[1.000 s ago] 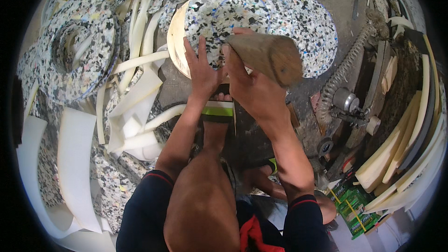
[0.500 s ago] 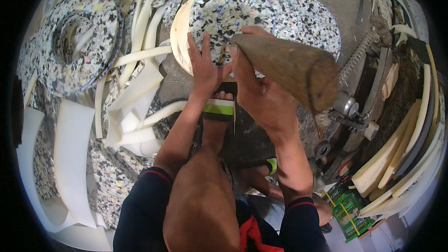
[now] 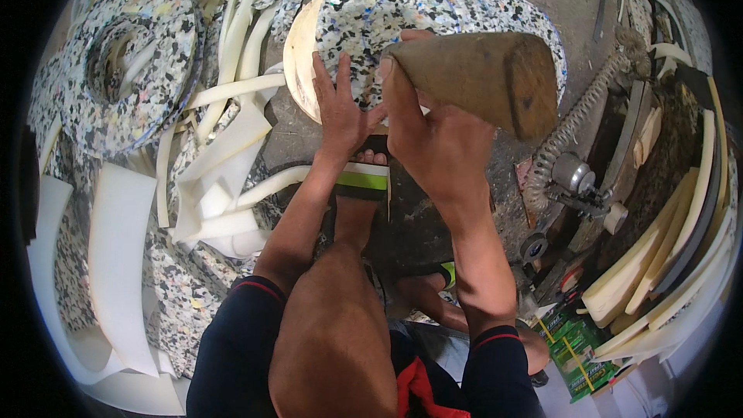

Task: The person uses a chisel to carve and shape the edges of circular composite discs made of recycled material. They hold each disc with one hand and repeatedly strike the chisel with the other to remove material, then rotate the disc to work on different sections.

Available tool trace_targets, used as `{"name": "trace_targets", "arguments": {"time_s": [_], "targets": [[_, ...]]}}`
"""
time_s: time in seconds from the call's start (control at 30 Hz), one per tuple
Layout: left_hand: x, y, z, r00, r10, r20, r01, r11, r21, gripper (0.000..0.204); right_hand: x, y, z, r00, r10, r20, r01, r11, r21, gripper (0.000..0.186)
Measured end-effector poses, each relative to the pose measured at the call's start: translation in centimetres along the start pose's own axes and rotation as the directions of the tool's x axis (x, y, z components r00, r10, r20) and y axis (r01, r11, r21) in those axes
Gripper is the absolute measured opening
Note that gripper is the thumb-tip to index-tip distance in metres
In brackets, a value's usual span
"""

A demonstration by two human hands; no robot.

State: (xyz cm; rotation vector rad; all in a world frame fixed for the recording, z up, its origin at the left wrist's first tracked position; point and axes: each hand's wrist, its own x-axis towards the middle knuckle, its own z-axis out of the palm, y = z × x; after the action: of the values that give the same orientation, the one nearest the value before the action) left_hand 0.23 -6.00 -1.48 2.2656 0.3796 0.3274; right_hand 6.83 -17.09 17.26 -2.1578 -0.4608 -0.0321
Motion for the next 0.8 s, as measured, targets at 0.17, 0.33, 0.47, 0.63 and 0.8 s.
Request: {"name": "trace_targets", "arguments": {"time_s": [0.17,0.33,0.47,0.63,0.8], "targets": [[0.3,0.3,-0.2,1.0,-0.023,0.009,0.023,1.0,0.01,0.12,1.0,0.4,1.1,1.0,0.007,-0.011,-0.006,0.993,0.114,0.026],[0.1,0.2,-0.2,1.0,-0.01,-0.002,0.01,1.0,-0.009,0.119,0.1,-0.1,-0.4,1.0,-0.015,-0.014,0.016,0.996,0.087,0.026],[0.2,0.1,-0.1,1.0,-0.01,0.015,0.009,0.999,0.037,0.119,0.4,0.2,0.6,1.0,0.021,-0.007,-0.02,0.99,0.142,0.027],[0.4,0.0,0.0,1.0,-0.004,-0.007,0.004,1.0,0.0,0.119,0.6,0.7,1.9,0.997,-0.078,-0.027,0.077,0.997,-0.022,0.028],[0.1,0.0,-0.1,1.0,0.008,-0.006,-0.008,1.0,0.009,0.119,0.2,0.4,0.6,0.998,-0.039,-0.05,0.045,0.99,0.134,0.025]]}}
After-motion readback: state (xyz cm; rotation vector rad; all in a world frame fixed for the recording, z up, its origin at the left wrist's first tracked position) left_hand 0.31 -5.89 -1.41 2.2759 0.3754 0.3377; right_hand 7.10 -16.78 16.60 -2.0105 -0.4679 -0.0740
